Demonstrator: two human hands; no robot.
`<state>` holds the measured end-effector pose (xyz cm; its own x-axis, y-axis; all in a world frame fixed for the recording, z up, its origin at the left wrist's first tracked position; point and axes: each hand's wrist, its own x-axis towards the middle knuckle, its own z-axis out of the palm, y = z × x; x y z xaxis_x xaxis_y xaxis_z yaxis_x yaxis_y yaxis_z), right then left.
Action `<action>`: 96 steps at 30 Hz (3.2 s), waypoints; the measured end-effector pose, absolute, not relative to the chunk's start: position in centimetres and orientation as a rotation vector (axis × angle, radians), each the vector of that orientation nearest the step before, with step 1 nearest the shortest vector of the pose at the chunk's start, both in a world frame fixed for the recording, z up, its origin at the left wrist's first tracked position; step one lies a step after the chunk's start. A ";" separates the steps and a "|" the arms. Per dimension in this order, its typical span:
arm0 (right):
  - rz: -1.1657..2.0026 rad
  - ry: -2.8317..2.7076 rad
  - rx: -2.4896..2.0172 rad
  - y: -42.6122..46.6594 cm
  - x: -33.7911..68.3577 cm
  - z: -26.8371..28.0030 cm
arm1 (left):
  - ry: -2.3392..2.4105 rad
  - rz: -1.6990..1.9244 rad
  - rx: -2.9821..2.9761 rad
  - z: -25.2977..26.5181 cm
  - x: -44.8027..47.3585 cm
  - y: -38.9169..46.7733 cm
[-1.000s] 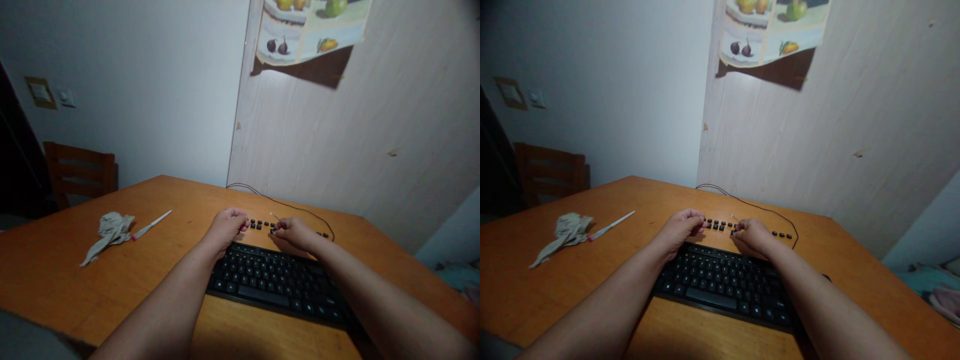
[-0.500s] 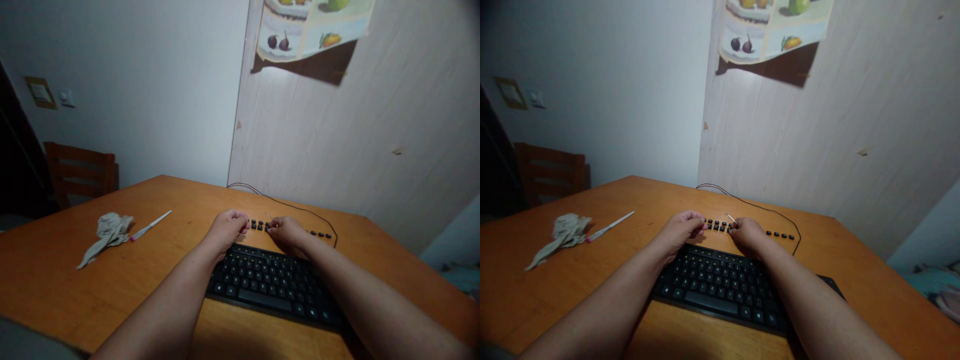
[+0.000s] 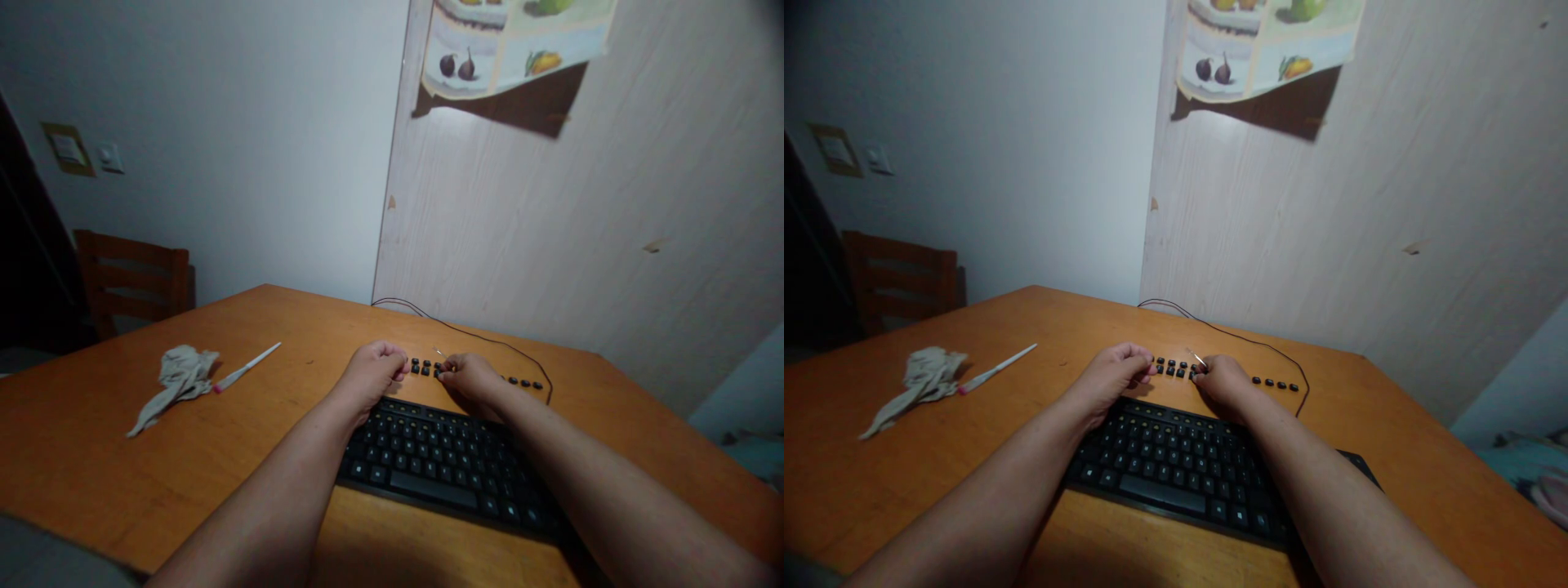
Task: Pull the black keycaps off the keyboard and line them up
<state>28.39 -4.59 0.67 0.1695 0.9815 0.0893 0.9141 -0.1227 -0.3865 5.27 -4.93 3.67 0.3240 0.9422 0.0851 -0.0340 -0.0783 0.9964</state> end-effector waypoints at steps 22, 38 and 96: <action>0.297 -1.800 -2.102 -4.6 28.2 0.8 | 0.900 1.044 1.416 3.7 5.3 -5.0; 0.371 -1.662 -1.910 -7.2 27.0 5.4 | 0.871 1.045 1.453 3.3 5.4 -4.8; 0.584 -1.692 -1.644 -14.9 22.1 3.6 | 0.913 0.795 1.775 2.9 5.9 -5.5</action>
